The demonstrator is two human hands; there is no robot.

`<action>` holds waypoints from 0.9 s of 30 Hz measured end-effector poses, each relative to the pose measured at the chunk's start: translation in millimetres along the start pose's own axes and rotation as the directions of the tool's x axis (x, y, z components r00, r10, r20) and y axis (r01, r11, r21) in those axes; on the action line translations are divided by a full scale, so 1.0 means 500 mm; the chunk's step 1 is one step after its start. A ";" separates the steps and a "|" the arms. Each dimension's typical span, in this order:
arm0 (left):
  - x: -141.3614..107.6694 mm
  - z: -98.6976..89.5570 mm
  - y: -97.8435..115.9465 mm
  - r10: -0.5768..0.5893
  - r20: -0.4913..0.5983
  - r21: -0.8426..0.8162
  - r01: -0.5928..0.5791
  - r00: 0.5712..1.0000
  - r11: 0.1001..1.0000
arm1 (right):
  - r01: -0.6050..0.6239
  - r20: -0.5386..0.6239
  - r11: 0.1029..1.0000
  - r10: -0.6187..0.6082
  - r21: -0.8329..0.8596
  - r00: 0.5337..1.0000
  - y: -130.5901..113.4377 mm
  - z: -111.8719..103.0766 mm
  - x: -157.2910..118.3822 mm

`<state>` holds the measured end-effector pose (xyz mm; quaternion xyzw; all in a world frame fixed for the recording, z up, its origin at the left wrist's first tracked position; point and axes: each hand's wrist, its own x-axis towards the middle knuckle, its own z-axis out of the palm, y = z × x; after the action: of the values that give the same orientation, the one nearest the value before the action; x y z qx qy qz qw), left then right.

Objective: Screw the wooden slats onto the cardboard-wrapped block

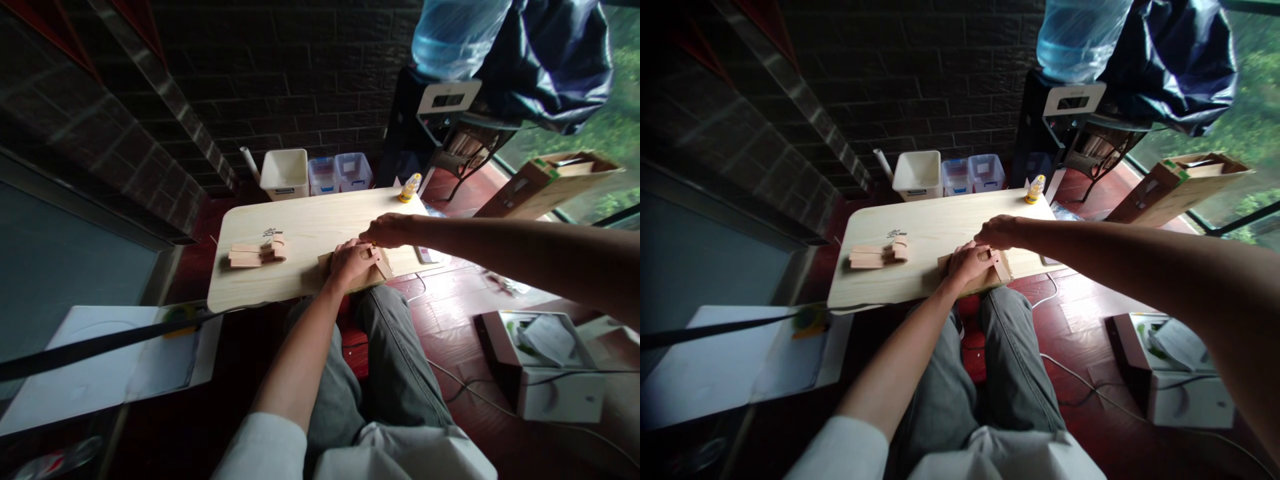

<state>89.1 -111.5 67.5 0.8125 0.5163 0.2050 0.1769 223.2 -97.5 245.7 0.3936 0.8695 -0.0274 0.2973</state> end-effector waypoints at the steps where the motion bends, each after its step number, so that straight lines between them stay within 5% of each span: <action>1: 0.000 0.000 -0.001 0.006 -0.002 -0.003 -0.006 1.000 1.000 | 0.003 0.000 1.000 -0.003 -0.002 1.000 0.001 0.000 -0.002; 15: -0.004 -0.006 0.000 0.060 -0.002 -0.018 -0.060 0.998 0.998 | -0.096 -0.071 0.992 0.102 0.086 0.992 0.045 0.067 0.027; 27: 0.000 -0.001 0.001 0.002 0.026 -0.032 -0.001 1.000 0.999 | -0.059 0.033 0.998 0.059 -0.001 0.998 0.004 0.004 0.024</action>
<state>89.0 -111.5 68.3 0.8124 0.5100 0.2030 0.1965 219.4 -88.4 238.1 0.4185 0.8524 -0.0252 0.3124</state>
